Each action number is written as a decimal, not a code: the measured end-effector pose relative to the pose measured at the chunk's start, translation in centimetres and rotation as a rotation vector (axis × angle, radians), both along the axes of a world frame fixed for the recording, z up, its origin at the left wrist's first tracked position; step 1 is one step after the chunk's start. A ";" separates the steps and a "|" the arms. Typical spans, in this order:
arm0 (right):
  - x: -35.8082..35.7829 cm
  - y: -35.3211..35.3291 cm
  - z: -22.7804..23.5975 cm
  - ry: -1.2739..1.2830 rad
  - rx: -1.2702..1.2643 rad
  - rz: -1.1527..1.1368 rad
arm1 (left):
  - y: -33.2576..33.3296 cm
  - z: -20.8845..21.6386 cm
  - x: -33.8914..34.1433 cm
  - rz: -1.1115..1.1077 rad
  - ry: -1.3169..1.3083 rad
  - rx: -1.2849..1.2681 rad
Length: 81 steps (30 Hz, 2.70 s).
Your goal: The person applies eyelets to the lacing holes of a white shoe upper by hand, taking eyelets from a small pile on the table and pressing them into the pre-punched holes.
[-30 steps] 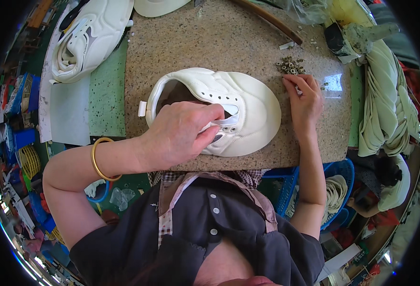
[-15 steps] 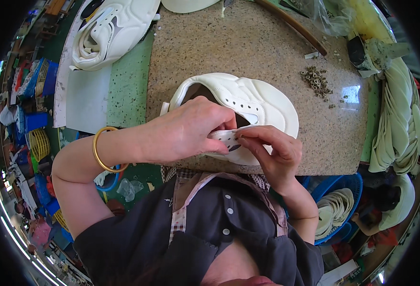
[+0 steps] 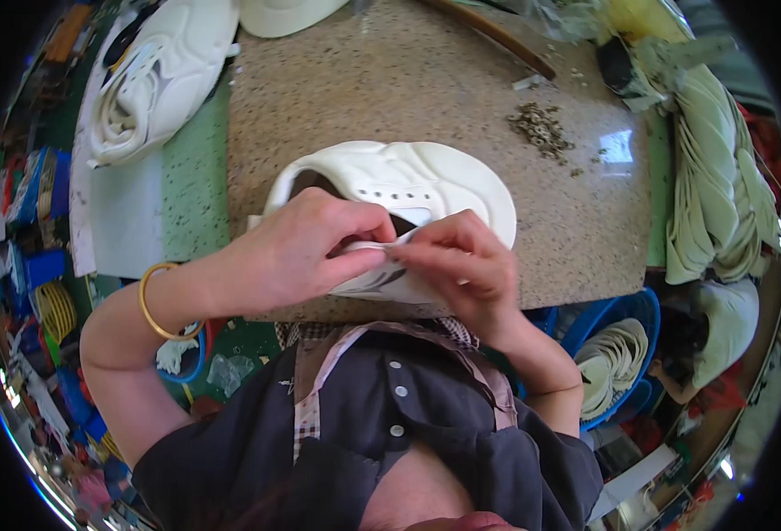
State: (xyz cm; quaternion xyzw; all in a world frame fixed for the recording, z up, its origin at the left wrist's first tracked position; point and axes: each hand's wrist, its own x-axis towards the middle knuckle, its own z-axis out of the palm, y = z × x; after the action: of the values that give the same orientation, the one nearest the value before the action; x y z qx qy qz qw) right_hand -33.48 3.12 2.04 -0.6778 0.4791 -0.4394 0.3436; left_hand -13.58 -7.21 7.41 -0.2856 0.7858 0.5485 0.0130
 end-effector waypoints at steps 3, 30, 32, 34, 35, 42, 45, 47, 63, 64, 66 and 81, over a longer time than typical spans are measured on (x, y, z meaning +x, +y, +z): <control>-6.8 -0.5 -1.1 0.258 -0.150 -0.565 | 1.1 -1.0 0.5 0.009 0.149 -0.323; -1.1 0.4 -2.6 -0.171 0.193 -0.172 | 1.9 -1.9 -0.3 -0.077 0.053 -0.573; -1.0 0.6 -3.0 -0.286 0.244 -0.202 | 2.2 -2.1 -0.3 -0.115 -0.003 -0.738; -0.8 0.7 -3.0 -0.400 0.292 -0.235 | 1.8 -1.6 0.5 -0.095 0.046 -0.709; -0.8 0.8 -2.8 -0.343 0.235 -0.224 | 1.4 -1.2 1.0 -0.074 0.098 -0.680; 2.9 -0.3 -1.0 -0.251 0.008 -0.096 | 0.2 1.0 1.7 0.006 -0.095 -0.094; 3.4 -0.4 -1.4 -0.248 0.034 -0.060 | 0.6 0.5 1.6 0.061 -0.059 -0.066; 3.5 -0.4 -1.3 -0.202 0.005 -0.041 | 0.7 0.3 1.8 0.075 0.006 -0.069; 0.6 3.7 9.1 -0.640 -0.232 0.261 | -0.8 0.5 1.5 -0.146 0.137 -0.477; 0.7 4.7 9.5 -0.628 -0.045 0.033 | -1.1 0.7 1.1 -0.175 0.117 -0.506; -0.6 4.2 8.9 -0.647 -0.229 0.132 | -1.7 1.4 0.5 -0.234 0.038 -0.552; -14.1 -0.2 -2.6 0.614 0.032 -0.666 | -2.1 -3.1 -4.3 0.233 -0.128 0.818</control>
State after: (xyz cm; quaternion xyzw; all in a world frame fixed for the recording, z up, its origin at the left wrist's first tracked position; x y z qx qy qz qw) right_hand -47.61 2.96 -0.52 -0.5803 0.7575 -0.2970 0.0359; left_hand -17.87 -9.27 4.33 -0.3770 0.4639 0.7939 0.1118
